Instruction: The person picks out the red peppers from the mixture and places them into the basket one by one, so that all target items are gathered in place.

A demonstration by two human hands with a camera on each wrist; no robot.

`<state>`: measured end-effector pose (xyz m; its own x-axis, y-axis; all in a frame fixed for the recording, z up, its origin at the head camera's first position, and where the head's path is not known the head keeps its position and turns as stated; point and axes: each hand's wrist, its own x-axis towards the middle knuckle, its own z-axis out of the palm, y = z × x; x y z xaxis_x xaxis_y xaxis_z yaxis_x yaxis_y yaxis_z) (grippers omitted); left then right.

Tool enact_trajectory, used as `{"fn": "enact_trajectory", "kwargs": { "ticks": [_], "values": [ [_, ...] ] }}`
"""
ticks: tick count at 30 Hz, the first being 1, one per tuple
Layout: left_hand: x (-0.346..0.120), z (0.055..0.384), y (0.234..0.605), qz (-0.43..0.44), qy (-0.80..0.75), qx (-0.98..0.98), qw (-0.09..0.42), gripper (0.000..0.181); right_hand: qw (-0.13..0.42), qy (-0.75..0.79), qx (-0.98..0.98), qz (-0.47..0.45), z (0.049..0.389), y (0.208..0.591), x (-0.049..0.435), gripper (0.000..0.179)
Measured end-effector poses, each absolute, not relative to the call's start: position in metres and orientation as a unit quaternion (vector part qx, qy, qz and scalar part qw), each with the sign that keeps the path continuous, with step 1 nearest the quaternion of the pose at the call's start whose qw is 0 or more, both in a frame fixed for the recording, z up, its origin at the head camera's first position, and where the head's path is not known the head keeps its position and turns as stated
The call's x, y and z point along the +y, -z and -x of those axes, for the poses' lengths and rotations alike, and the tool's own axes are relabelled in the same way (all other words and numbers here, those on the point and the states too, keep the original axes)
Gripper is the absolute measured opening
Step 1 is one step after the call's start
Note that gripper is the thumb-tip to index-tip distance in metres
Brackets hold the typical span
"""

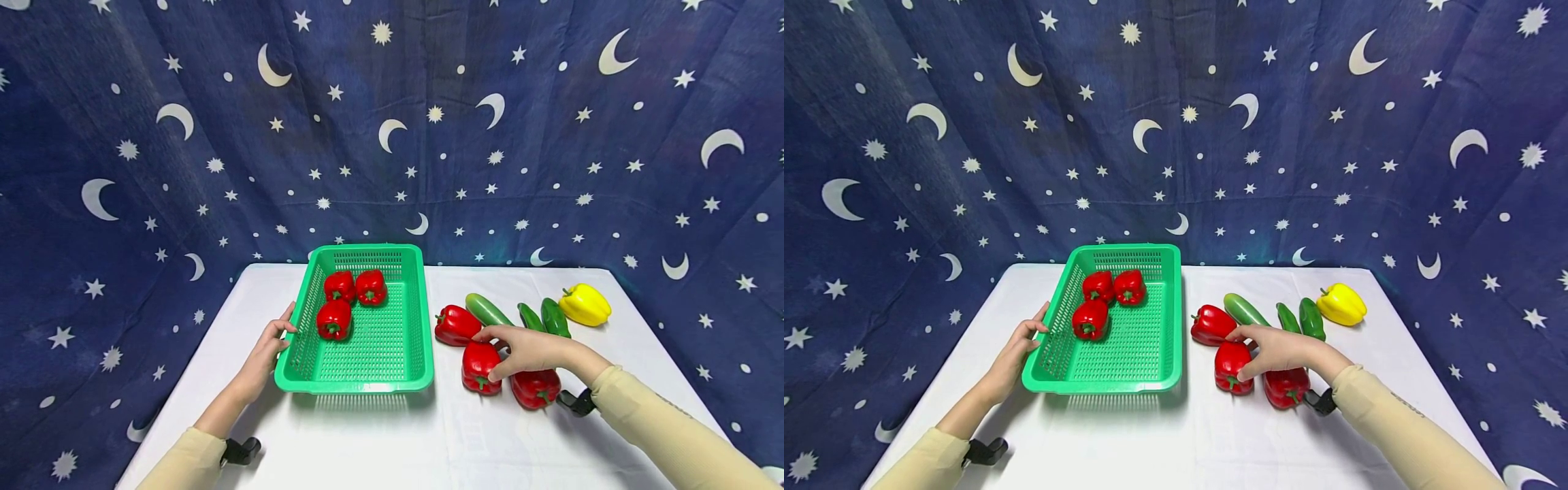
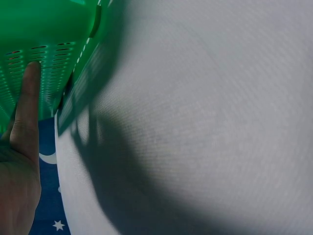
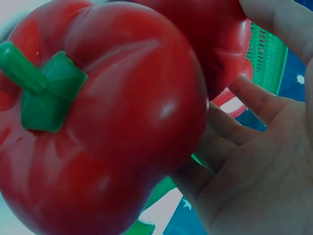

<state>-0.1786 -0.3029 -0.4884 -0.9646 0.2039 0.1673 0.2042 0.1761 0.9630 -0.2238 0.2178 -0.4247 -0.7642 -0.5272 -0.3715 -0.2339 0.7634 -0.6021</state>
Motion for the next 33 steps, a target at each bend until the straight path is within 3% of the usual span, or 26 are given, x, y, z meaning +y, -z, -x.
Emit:
{"fn": "enact_trajectory", "kwargs": {
  "ticks": [14, 33],
  "values": [
    [-0.3025, 0.1792, 0.4881, 0.131, 0.629, -0.766, 0.003, 0.027, 0.283, 0.283, 0.888, 0.228, 0.2238, 0.4261, 0.2181, 0.067],
    [-0.3028, 0.1795, 0.4887, 0.126, 0.624, -0.772, 0.002, 0.027, 0.302, 0.245, 0.887, 0.248, 0.2229, 0.4304, 0.2089, 0.088]
  ]
}}
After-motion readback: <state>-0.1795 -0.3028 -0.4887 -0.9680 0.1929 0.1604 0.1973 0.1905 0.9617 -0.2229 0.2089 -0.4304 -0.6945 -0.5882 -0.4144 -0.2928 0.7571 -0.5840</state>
